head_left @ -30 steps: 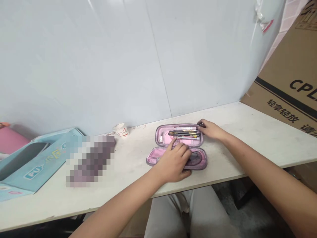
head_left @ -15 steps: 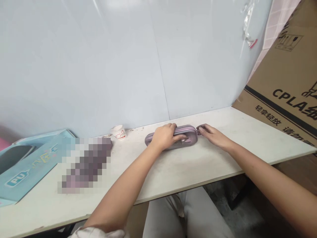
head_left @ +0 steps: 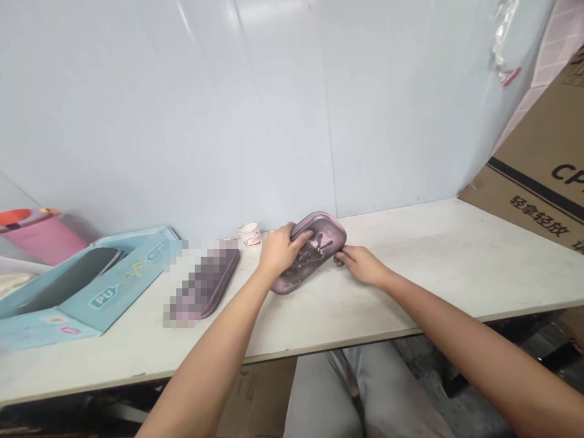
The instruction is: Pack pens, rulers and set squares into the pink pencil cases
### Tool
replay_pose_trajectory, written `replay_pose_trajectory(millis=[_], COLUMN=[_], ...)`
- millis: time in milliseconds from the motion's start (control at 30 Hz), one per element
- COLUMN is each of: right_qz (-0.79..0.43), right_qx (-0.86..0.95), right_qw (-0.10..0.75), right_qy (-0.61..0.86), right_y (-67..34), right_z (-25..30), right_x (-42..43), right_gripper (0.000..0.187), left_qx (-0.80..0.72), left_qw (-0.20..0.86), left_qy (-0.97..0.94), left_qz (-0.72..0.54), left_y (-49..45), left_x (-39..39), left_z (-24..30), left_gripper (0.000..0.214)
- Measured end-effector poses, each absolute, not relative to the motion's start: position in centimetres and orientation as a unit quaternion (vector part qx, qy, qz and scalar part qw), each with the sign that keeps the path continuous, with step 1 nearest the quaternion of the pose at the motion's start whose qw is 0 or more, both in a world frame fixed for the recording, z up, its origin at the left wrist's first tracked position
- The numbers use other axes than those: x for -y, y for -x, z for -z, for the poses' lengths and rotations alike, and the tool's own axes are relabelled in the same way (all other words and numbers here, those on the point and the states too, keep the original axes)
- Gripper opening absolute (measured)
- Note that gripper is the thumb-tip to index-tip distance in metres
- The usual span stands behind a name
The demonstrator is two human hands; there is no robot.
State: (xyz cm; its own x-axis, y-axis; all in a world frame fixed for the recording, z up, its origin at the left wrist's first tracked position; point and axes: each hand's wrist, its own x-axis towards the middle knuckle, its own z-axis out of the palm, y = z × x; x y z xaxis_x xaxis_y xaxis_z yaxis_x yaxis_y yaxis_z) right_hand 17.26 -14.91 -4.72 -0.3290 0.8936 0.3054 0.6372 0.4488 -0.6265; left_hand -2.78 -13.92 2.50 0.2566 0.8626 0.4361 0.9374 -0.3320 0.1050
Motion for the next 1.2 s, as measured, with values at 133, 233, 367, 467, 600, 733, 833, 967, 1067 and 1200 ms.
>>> replay_pose_trajectory(millis=[133, 233, 367, 467, 600, 733, 833, 967, 1067, 1200], right_qz=[-0.085, -0.053, -0.009, 0.068, 0.169, 0.216, 0.235, 0.179, 0.103, 0.044], right_qx=[0.814, 0.801, 0.782, 0.790, 0.798, 0.836, 0.857, 0.833, 0.790, 0.746], right_qw=[0.180, 0.127, 0.070, 0.008, -0.044, -0.064, -0.061, 0.056, 0.178, 0.202], right_qy=[0.545, 0.583, 0.619, 0.609, 0.576, 0.500, 0.455, 0.521, 0.577, 0.633], right_y=[-18.9, -21.6, -25.1, -26.1, -23.8, -18.9, -16.3, -15.4, -15.0, -14.0], right_z=[4.8, 4.6, 2.8, 0.2, -3.3, -5.2, -5.1, -3.1, -1.2, 0.7], right_x=[15.4, 16.1, 17.7, 18.7, 19.6, 20.2, 20.3, 19.7, 19.0, 18.4], right_gripper=[0.030, 0.027, 0.027, 0.029, 0.030, 0.022, 0.018, 0.030, 0.043, 0.050], left_qx=[0.558, 0.527, 0.457, 0.419, 0.392, 0.397, 0.421, 0.448, 0.471, 0.462], left_qw=[0.121, 0.133, 0.157, 0.170, 0.186, 0.170, 0.144, 0.145, 0.146, 0.154], left_qy=[0.800, 0.825, 0.867, 0.884, 0.890, 0.888, 0.881, 0.863, 0.845, 0.844], left_qz=[0.184, 0.152, 0.126, 0.122, 0.138, 0.156, 0.161, 0.185, 0.205, 0.225], left_y=[2.5, 0.6, -2.5, -4.2, -4.8, -4.3, -3.7, -3.3, -3.1, -2.5], left_x=[14.6, 15.3, 16.5, 17.1, 17.4, 17.4, 17.4, 17.7, 17.8, 17.2], left_z=[-2.0, -1.3, -0.3, 0.3, 0.8, 0.9, 1.1, 1.7, 2.2, 2.3], left_gripper=[0.059, 0.062, 0.065, 0.063, 0.063, 0.061, 0.055, 0.042, 0.034, 0.031])
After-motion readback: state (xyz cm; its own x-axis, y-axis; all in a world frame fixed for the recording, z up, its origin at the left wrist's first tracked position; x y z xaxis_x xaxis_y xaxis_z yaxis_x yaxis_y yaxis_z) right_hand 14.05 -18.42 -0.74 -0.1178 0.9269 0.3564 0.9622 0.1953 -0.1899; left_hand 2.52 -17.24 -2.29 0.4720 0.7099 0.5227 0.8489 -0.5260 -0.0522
